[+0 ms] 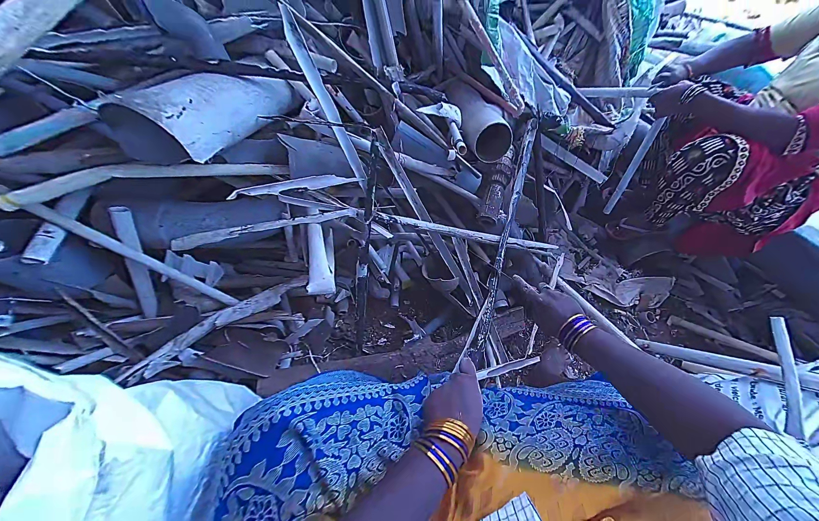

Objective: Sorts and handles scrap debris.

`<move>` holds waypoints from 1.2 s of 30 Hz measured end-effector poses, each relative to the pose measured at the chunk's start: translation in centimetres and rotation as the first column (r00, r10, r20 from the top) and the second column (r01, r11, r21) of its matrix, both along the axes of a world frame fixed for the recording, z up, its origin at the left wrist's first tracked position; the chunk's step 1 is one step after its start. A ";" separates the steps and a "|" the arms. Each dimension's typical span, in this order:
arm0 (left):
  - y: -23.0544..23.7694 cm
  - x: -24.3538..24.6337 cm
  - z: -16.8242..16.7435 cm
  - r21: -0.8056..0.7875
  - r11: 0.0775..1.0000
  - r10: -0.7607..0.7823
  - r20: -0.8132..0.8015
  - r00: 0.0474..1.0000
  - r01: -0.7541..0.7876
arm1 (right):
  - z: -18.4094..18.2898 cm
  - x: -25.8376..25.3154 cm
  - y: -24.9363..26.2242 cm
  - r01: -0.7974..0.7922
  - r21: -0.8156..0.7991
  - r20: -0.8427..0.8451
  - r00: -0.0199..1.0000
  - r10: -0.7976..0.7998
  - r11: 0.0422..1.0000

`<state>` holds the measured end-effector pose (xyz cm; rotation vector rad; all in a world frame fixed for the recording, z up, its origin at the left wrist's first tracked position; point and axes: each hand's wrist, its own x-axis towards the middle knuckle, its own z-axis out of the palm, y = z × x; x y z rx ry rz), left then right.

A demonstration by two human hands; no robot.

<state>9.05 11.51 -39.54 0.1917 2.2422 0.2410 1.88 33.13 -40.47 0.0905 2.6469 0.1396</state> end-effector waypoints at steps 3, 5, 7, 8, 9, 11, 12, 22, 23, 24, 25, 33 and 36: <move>0.1 -0.4 -0.1 -0.009 1.000 -0.010 0.003 1.000 0.010 | 0.2 0.4 -1.1 -0.211 0.007 0.052 0.976 0.210 0.977; 0.1 -0.5 -0.2 -0.013 1.000 -0.023 0.002 1.000 0.023 | -0.9 -0.6 0.2 -0.162 0.002 0.024 0.986 0.162 0.987; 0.2 -0.3 -0.1 -0.003 1.000 -0.021 -0.007 1.000 0.021 | -1.8 -2.2 1.1 0.067 -0.015 -0.045 0.997 -0.068 0.998; 0.1 -0.2 0.0 -0.001 1.000 -0.019 -0.003 1.000 0.019 | -2.1 -2.9 1.5 0.135 -0.027 -0.086 0.987 -0.137 0.990; -0.1 -0.3 0.1 -0.003 1.000 -0.014 0.001 1.000 0.014 | -2.3 -3.6 1.6 0.136 -0.030 -0.114 0.984 -0.138 0.990; -0.4 -0.2 0.0 -0.010 1.000 0.005 0.017 1.000 -0.004 | -1.8 -3.0 0.5 0.054 -0.056 -0.062 0.996 -0.058 0.997; -0.5 -0.3 0.0 -0.013 1.000 0.015 0.022 1.000 -0.015 | -1.1 -2.5 -0.3 -0.047 -0.057 -0.021 0.999 0.046 0.997; 0.1 -0.3 -0.7 -0.105 0.995 -0.003 -0.005 1.000 0.002 | -1.6 -5.8 4.8 0.028 -0.068 -0.054 0.998 -0.032 0.997; 0.2 -0.3 -0.9 -0.115 0.993 0.000 -0.009 1.000 -0.001 | -1.6 -5.0 3.9 -0.083 -0.085 -0.007 0.997 0.083 0.993; 0.2 -0.5 -1.1 -0.127 0.992 0.002 -0.018 1.000 -0.005 | -1.8 -4.6 3.4 -0.163 -0.093 0.007 0.986 0.165 0.982; 0.2 -0.6 -1.1 -0.141 0.990 0.001 -0.026 1.000 -0.005 | -2.1 -4.8 3.6 -0.180 -0.089 -0.017 0.984 0.180 0.980; -0.7 -0.8 -1.4 -0.071 0.993 0.092 -0.008 0.996 -0.092 | -3.7 -5.5 4.5 0.016 -0.216 -0.066 0.997 -0.031 0.976; -3.7 -1.6 -2.6 0.295 0.888 0.337 0.101 0.936 -0.352 | -4.3 -4.1 2.5 -0.300 -0.271 -0.039 0.953 0.301 0.915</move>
